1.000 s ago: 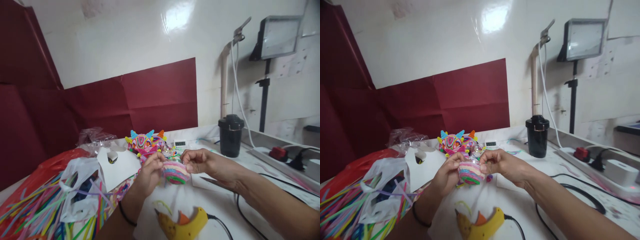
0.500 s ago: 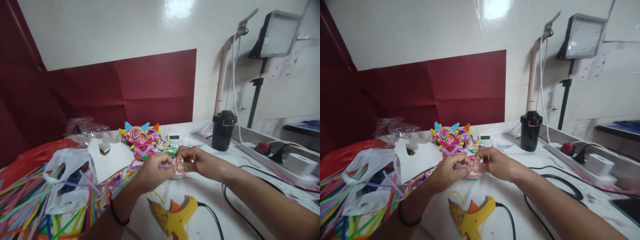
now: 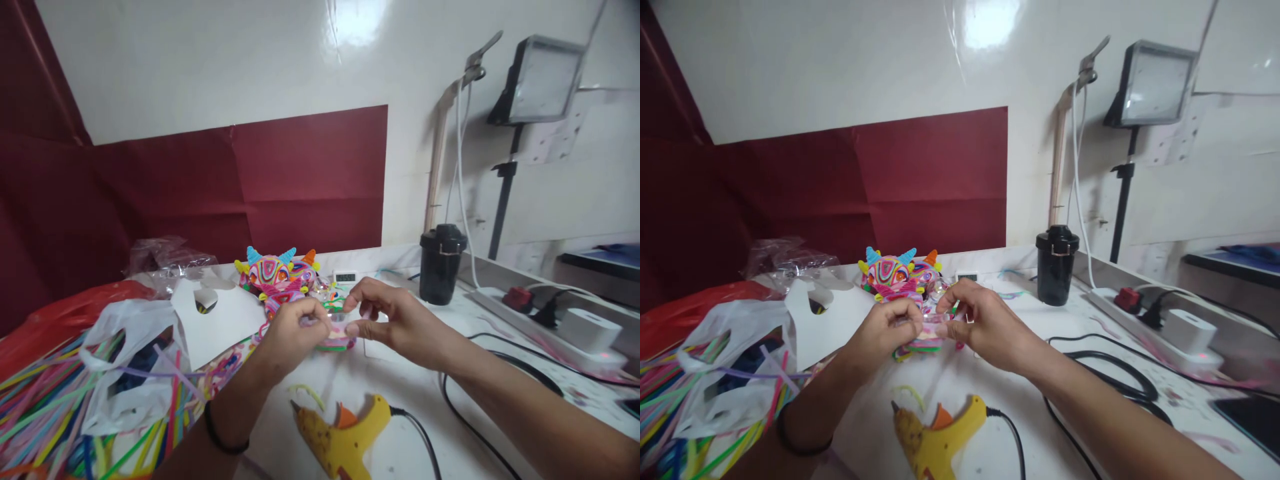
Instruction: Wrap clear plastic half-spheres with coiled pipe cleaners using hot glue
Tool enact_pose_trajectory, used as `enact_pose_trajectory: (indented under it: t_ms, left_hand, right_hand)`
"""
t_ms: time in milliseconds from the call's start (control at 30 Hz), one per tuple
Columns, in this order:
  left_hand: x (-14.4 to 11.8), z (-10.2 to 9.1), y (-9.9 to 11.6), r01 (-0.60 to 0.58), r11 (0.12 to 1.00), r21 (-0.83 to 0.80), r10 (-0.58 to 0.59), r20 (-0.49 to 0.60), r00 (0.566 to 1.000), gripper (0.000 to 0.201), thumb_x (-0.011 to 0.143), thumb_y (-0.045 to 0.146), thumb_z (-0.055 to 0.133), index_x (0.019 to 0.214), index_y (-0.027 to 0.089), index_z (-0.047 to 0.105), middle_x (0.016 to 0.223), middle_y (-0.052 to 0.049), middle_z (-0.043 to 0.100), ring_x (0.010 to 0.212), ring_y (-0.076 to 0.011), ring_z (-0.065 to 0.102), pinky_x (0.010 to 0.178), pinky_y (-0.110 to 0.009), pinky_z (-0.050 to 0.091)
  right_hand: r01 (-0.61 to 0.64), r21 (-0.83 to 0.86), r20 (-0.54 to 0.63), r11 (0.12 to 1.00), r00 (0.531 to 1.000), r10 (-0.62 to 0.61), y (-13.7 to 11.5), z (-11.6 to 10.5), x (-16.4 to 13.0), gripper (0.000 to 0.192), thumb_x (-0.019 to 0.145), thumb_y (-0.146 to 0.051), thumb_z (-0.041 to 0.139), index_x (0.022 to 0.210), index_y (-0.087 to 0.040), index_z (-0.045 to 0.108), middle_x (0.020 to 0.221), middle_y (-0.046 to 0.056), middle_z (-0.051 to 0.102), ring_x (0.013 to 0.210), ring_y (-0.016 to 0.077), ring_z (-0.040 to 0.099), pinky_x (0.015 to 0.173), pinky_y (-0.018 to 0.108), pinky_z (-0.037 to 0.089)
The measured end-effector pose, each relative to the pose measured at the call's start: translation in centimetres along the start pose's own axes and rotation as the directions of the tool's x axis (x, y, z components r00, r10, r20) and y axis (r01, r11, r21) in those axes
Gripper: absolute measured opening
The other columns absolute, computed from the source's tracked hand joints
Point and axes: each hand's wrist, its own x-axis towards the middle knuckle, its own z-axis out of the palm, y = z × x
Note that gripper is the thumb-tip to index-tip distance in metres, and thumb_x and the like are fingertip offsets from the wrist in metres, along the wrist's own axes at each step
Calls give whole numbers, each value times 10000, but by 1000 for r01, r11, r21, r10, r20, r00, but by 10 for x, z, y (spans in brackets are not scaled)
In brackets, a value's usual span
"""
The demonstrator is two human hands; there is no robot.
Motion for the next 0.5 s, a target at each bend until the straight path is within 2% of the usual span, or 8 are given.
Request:
enact_pose_trajectory:
  t_ms: [100,300,400,500]
  left_hand:
    - [-1,-4,1,-4,994,-105,2,-14,1000,94,652,247,549,589,179,535,561,45,445,561,-107,361,548,-254,278]
    - [-5,-5,5,17,982,-186,-21,-21,1000,103,660,244,574,592,172,544,546,48,440,539,-96,352,522,-242,259]
    - [-6,-5,7,38,976,-213,-44,-26,999,107,654,254,585,596,173,544,532,51,428,522,-93,338,509,-239,246]
    - [-6,-5,9,37,969,-242,-45,-29,999,114,643,253,587,583,172,532,527,53,421,516,-90,328,500,-237,232]
  right_hand:
    - [98,-97,-52,990,993,-103,-6,-3,-3,46,800,-229,682,796,-199,648,795,7,582,668,137,506,634,276,413]
    - [220,-193,-58,956,970,-235,-17,-6,-7,93,846,-180,650,754,-190,658,758,13,624,683,137,544,635,265,405]
    - [212,-221,-65,952,971,-231,-20,-6,-7,123,860,-192,624,739,-191,645,724,11,630,662,137,549,611,260,399]
    - [142,-225,-99,964,981,-168,-20,-6,-7,154,872,-234,595,727,-199,629,660,1,614,608,136,519,565,260,376]
